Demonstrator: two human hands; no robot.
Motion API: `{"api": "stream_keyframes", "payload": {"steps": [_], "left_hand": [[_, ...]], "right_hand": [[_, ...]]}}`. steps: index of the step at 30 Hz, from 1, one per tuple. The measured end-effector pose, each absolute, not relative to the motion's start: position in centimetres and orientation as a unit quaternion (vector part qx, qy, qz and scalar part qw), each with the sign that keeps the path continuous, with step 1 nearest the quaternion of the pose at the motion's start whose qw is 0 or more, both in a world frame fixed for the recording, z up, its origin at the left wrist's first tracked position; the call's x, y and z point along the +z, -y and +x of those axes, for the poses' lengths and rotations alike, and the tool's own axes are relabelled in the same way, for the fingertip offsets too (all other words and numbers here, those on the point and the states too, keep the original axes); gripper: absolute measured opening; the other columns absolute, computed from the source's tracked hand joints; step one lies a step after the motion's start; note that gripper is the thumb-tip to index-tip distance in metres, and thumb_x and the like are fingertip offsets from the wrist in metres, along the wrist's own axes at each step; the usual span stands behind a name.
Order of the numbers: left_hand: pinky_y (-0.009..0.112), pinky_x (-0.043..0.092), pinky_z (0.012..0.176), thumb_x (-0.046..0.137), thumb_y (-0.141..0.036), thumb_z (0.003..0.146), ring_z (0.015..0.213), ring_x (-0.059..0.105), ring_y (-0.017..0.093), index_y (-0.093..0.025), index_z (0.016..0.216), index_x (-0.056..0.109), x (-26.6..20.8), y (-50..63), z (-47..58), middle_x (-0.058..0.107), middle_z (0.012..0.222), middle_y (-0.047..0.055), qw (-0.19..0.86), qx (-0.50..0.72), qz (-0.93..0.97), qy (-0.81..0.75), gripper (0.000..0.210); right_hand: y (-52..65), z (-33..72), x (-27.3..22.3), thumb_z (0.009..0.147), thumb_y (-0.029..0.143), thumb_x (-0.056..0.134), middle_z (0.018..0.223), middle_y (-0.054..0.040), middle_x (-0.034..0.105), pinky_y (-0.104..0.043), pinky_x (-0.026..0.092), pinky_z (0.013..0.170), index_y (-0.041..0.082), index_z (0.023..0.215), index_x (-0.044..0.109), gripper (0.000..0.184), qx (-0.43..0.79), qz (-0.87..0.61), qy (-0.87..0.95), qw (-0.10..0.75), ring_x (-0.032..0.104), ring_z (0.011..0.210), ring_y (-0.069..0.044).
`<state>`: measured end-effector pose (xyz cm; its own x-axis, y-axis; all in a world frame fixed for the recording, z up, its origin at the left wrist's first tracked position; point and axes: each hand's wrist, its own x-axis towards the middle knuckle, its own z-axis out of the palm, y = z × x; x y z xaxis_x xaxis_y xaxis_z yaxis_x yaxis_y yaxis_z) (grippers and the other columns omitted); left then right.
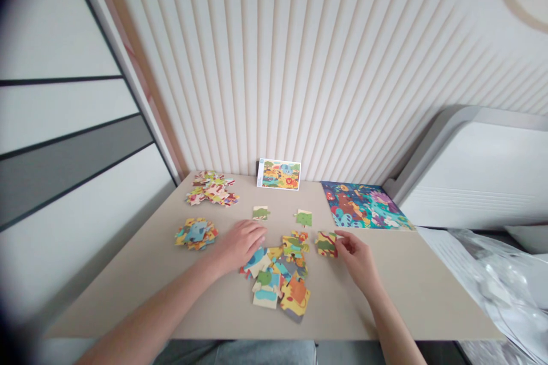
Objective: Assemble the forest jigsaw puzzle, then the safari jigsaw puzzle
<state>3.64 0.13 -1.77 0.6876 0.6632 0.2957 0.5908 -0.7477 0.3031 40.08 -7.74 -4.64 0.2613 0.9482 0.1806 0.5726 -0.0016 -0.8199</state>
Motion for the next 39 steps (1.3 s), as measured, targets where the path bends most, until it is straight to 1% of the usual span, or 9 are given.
{"api": "stream_keyframes", "payload": {"steps": [3,6,11,15,21,26,30,35,39], "left_hand": [[0.043,0.04,0.111,0.044,-0.04,0.104,0.122,0.059,0.025,-0.022,0.13,0.061,-1.4,2.4,3.8,0.067,0.127,0.01,0.102,0.179,0.924,-0.323,0.036],[0.048,0.034,0.117,0.049,-0.059,0.098,0.14,0.044,0.031,-0.02,0.148,0.046,-2.1,5.1,3.4,0.051,0.149,0.016,0.114,0.16,0.922,-0.333,0.064],[0.05,0.028,0.121,0.062,-0.067,0.086,0.15,0.029,0.034,-0.023,0.158,0.028,-4.0,8.1,2.6,0.028,0.164,0.015,0.128,0.157,0.909,-0.364,0.09],[0.049,0.03,0.122,0.065,-0.056,0.089,0.149,0.032,0.031,-0.024,0.153,0.036,-5.0,8.6,2.7,0.032,0.163,0.011,0.122,0.193,0.895,-0.383,0.077],[0.05,0.036,0.118,0.062,-0.043,0.094,0.143,0.041,0.029,-0.028,0.154,0.032,-5.5,8.7,2.6,0.044,0.156,0.009,0.125,0.252,0.88,-0.384,0.069],[0.051,0.029,0.122,0.061,-0.036,0.094,0.146,0.037,0.027,-0.028,0.158,0.025,-4.5,9.3,2.3,0.041,0.159,0.008,0.119,0.247,0.894,-0.356,0.074],[0.054,0.024,0.123,0.066,-0.041,0.09,0.147,0.036,0.029,-0.031,0.155,0.033,-3.9,9.5,2.3,0.044,0.157,0.006,0.12,0.213,0.92,-0.307,0.073],[0.049,0.035,0.118,0.065,-0.032,0.091,0.135,0.049,0.027,-0.029,0.144,0.05,-3.9,9.7,2.5,0.056,0.143,0.007,0.122,0.248,0.898,-0.341,0.055],[0.05,0.041,0.113,0.062,-0.028,0.093,0.13,0.051,0.027,-0.032,0.14,0.053,-3.9,9.7,2.5,0.057,0.137,0.006,0.118,0.255,0.897,-0.342,0.048]], "right_hand": [[10.0,41.9,-5.6,0.09,0.05,0.055,0.092,-0.0108,0.072,-0.042,0.053,0.075,0.017,0.116,0.071,0.045,0.114,-0.729,0.581,0.344,0.066,0.08,-0.027],[12.0,40.5,-5.2,0.094,0.044,0.051,0.114,-0.013,0.069,-0.049,0.049,0.095,0.023,0.114,0.073,0.037,0.03,-0.716,0.617,0.324,0.064,0.104,-0.031],[14.9,32.9,-3.8,0.095,0.043,0.057,0.125,-0.0121,0.065,-0.047,0.048,0.102,0.028,0.122,0.07,0.034,0.111,-0.608,0.719,0.316,0.059,0.119,-0.031],[15.6,28.7,-3.8,0.085,0.045,0.072,0.139,-0.0098,0.058,-0.048,0.046,0.108,0.033,0.133,0.064,0.05,0.132,-0.56,0.771,0.272,0.052,0.129,-0.033],[15.1,29.0,-5.0,0.093,0.036,0.062,0.132,-0.0101,0.062,-0.046,0.048,0.105,0.029,0.135,0.062,0.043,0.084,-0.575,0.753,0.308,0.057,0.122,-0.029],[15.8,30.0,-6.2,0.092,0.046,0.062,0.135,-0.0104,0.059,-0.049,0.046,0.105,0.028,0.137,0.059,0.049,0.001,-0.646,0.697,0.311,0.057,0.123,-0.031],[16.6,30.7,-7.2,0.09,0.052,0.063,0.128,-0.0101,0.065,-0.049,0.048,0.101,0.027,0.132,0.061,0.049,-0.032,-0.671,0.683,0.287,0.06,0.118,-0.032],[16.8,31.0,-7.6,0.091,0.046,0.06,0.136,-0.0094,0.062,-0.045,0.051,0.102,0.026,0.136,0.06,0.049,-0.031,-0.668,0.677,0.306,0.061,0.12,-0.029],[17.1,31.1,-7.5,0.092,0.041,0.058,0.138,-0.0088,0.062,-0.043,0.05,0.105,0.026,0.14,0.056,0.05,-0.023,-0.651,0.692,0.31,0.06,0.124,-0.028]]}}
